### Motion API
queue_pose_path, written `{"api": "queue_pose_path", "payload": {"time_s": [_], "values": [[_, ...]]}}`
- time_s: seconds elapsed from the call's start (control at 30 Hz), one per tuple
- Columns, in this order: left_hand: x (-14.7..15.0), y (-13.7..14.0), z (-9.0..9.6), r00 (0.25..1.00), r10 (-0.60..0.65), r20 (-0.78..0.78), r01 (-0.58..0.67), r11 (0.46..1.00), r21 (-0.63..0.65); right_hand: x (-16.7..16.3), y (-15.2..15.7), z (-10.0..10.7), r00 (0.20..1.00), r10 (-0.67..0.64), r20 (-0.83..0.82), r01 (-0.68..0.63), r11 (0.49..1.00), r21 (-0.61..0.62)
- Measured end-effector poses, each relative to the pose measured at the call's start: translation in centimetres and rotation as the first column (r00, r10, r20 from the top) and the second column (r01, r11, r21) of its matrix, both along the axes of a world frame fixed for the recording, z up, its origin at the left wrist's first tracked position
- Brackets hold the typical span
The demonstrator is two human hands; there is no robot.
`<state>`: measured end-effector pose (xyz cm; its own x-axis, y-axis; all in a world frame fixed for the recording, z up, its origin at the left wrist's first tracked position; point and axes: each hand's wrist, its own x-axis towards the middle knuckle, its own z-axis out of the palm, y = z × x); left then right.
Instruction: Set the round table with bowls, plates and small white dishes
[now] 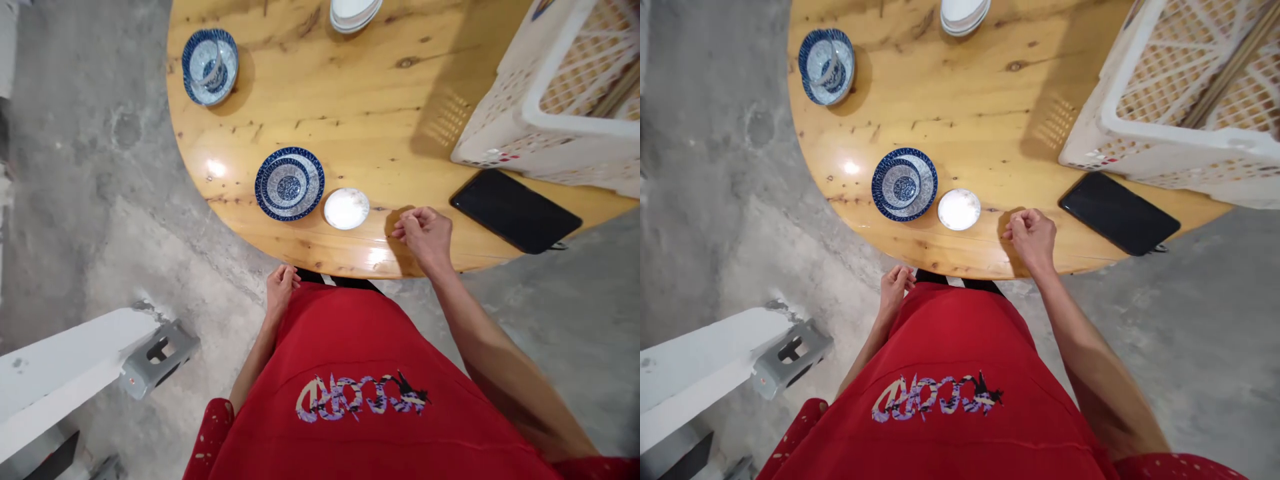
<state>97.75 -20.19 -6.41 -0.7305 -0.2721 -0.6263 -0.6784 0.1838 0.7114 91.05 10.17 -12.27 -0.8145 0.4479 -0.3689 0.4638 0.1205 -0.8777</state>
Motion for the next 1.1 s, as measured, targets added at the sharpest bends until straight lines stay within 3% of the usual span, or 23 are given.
{"api": "queue_pose_path", "payload": {"time_s": [0.23, 0.37, 0.5, 0.63, 0.77, 0.83, 0.97, 1.1], "values": [[-1.4, 0.6, -0.1, 0.987, -0.153, -0.054, 0.157, 0.983, 0.093, 4.8, -1.7, 1.2, 0.990, -0.112, 0.081, 0.115, 0.992, -0.042], [-3.3, -1.1, 0.2, 0.975, -0.180, -0.129, 0.195, 0.975, 0.111, 8.5, -4.3, 1.6, 0.976, -0.176, 0.125, 0.182, 0.982, -0.041], [-3.5, -6.4, 0.6, 0.979, -0.143, -0.145, 0.159, 0.982, 0.102, 10.7, -9.0, 1.4, 0.973, -0.171, 0.154, 0.178, 0.984, -0.030], [-1.8, -14.8, 0.1, 0.991, -0.074, -0.110, 0.080, 0.995, 0.054, 10.2, -13.9, 1.1, 0.986, -0.134, 0.099, 0.135, 0.991, -0.008], [0.6, -23.1, -0.8, 0.994, 0.058, -0.096, -0.059, 0.998, -0.007, 6.5, -15.1, 1.3, 0.944, -0.329, 0.003, 0.328, 0.940, 0.093], [1.5, -26.3, -0.8, 0.990, 0.092, -0.102, -0.098, 0.994, -0.054, 4.3, -14.9, 1.9, 0.908, -0.419, 0.010, 0.418, 0.907, 0.051], [2.0, -30.3, -0.3, 0.990, 0.093, -0.105, -0.104, 0.989, -0.103, 1.9, -16.2, 3.2, 0.856, -0.516, 0.029, 0.517, 0.856, -0.018], [0.2, -31.1, -0.7, 0.994, 0.041, -0.103, -0.052, 0.994, -0.097, 2.5, -19.3, 4.3, 0.899, -0.436, -0.039, 0.436, 0.900, -0.010]]}}
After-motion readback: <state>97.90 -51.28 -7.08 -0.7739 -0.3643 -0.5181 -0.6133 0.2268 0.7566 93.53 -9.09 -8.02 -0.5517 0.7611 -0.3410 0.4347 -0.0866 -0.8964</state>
